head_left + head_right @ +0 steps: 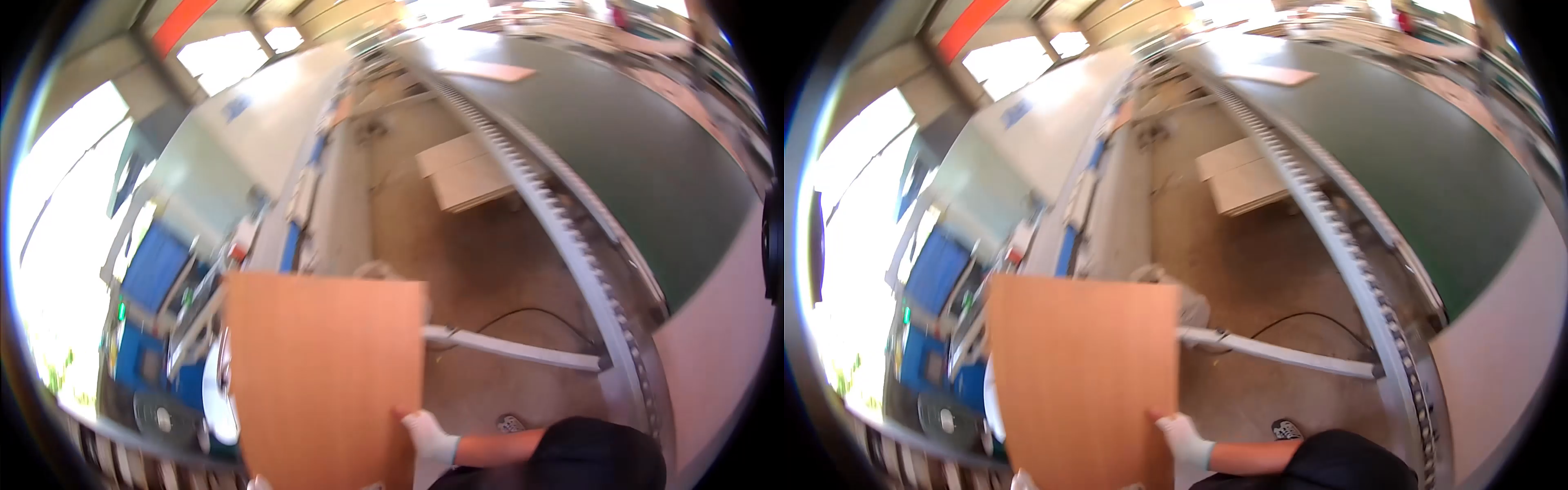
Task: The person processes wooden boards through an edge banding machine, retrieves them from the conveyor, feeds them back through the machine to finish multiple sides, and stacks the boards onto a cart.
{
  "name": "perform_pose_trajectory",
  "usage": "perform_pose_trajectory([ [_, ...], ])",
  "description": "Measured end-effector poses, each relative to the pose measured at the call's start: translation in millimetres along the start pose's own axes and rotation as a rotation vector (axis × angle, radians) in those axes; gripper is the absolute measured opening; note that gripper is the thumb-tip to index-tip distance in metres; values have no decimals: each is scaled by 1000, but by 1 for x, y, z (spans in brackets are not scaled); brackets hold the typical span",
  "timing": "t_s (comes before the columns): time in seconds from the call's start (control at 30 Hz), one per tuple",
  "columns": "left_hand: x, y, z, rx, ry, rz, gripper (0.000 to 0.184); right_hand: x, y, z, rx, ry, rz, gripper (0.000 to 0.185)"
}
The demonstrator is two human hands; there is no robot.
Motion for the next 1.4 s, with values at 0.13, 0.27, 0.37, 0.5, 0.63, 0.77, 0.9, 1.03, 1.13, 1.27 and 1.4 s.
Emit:
perform_pose_trajectory([
  [0.13,13,-28,75,-48,10,64,53,-13,33,-33,372,142,300,47],
  [0.27,34,-57,128,80,-183,34,61,4,83,-37,320,51,498,60],
  [0.37,44,-105,173,126,-351,-32,65,4,126,-36,298,-65,577,72],
  [0.5,61,-166,183,-43,-518,-26,63,18,169,-34,271,-54,539,69],
  [0.63,66,-308,194,-227,-623,-166,68,21,182,17,190,-43,544,70],
  [0.77,68,-381,181,-2,-511,-225,68,33,207,66,178,-24,509,68],
  [0.9,62,-428,200,-87,-560,-309,69,34,235,74,93,22,573,62],
  [1.03,65,-446,209,-58,-561,-301,74,38,241,92,21,40,590,50],
  [1.13,73,-453,223,-108,-648,-369,75,40,245,84,-27,23,629,44],
  [1.27,101,-446,232,-120,-645,-334,75,41,217,117,71,-15,731,37],
  [1.4,118,-444,249,-217,-637,-362,73,9,238,130,133,-210,1023,42],
])
Point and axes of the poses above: each hand's wrist, its own x-axis towards the middle knuckle, its own z-axis out of the palm, y = z × x, the point moved 9 cm from there along x, towards the middle knuckle
